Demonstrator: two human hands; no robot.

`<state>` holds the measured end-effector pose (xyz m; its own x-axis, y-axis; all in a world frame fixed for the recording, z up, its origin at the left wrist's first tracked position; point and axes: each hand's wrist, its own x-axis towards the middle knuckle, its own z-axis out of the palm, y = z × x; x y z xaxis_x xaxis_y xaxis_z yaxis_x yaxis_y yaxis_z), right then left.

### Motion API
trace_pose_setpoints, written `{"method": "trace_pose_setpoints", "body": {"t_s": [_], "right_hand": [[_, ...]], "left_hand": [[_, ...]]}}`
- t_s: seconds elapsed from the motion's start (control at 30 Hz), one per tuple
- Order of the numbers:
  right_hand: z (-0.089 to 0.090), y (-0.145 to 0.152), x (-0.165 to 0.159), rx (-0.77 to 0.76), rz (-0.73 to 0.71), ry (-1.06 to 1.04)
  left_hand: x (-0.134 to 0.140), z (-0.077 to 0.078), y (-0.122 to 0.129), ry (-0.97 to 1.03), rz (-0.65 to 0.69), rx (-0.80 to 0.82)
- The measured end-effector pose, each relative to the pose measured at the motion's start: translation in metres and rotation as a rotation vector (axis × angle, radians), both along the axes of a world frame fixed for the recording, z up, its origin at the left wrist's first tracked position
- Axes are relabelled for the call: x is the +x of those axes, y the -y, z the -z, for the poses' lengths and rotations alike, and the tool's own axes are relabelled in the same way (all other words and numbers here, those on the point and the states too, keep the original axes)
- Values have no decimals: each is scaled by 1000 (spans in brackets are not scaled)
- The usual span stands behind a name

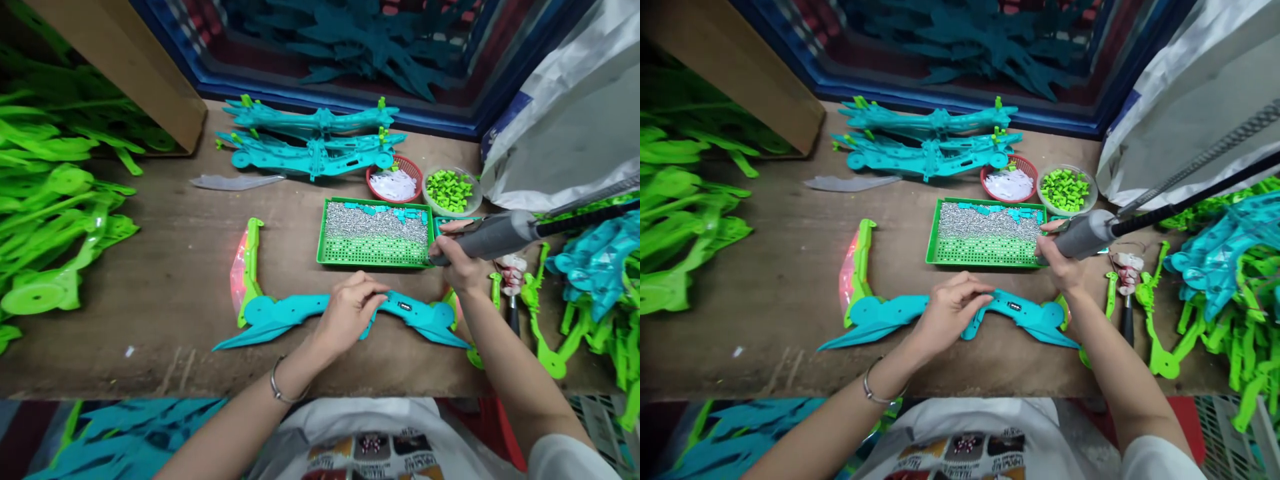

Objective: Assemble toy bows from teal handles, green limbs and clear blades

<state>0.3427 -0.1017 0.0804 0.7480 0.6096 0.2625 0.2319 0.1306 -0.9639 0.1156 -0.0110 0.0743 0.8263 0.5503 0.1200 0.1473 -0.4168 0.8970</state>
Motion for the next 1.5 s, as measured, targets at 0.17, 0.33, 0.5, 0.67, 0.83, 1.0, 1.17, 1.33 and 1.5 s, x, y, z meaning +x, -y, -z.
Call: {"method": "trace_pose_setpoints", "body": {"t_s": [0.17,0.33,0.5,0.67,0.83,1.0,1.17,1.33,1.5], "right_hand": [[3,0,1,3,7,-2],[4,-1,1,63,8,-6],[2,-1,-1,40,-19,-7],[0,-4,-2,70,-59,-47],[2,-6,1,15,-48,-24],[-13,-1,-3,65,12,-6],[-43,14,-18,187,-60,24],[-52,30,-33,203,-126,19],[-52,38,-42,172,-143,-28]], "left_hand": [[3,9,2,46,106,271],[10,11,2,61,154,365],[14,13,3,3,208,290],[15,17,3,-68,240,333],[17,18,5,-135,263,371],[22,12,7,-208,267,335],[25,8,6,-240,300,315],[26,4,-1,-215,328,232],[37,-5,-4,-319,393,258]]}}
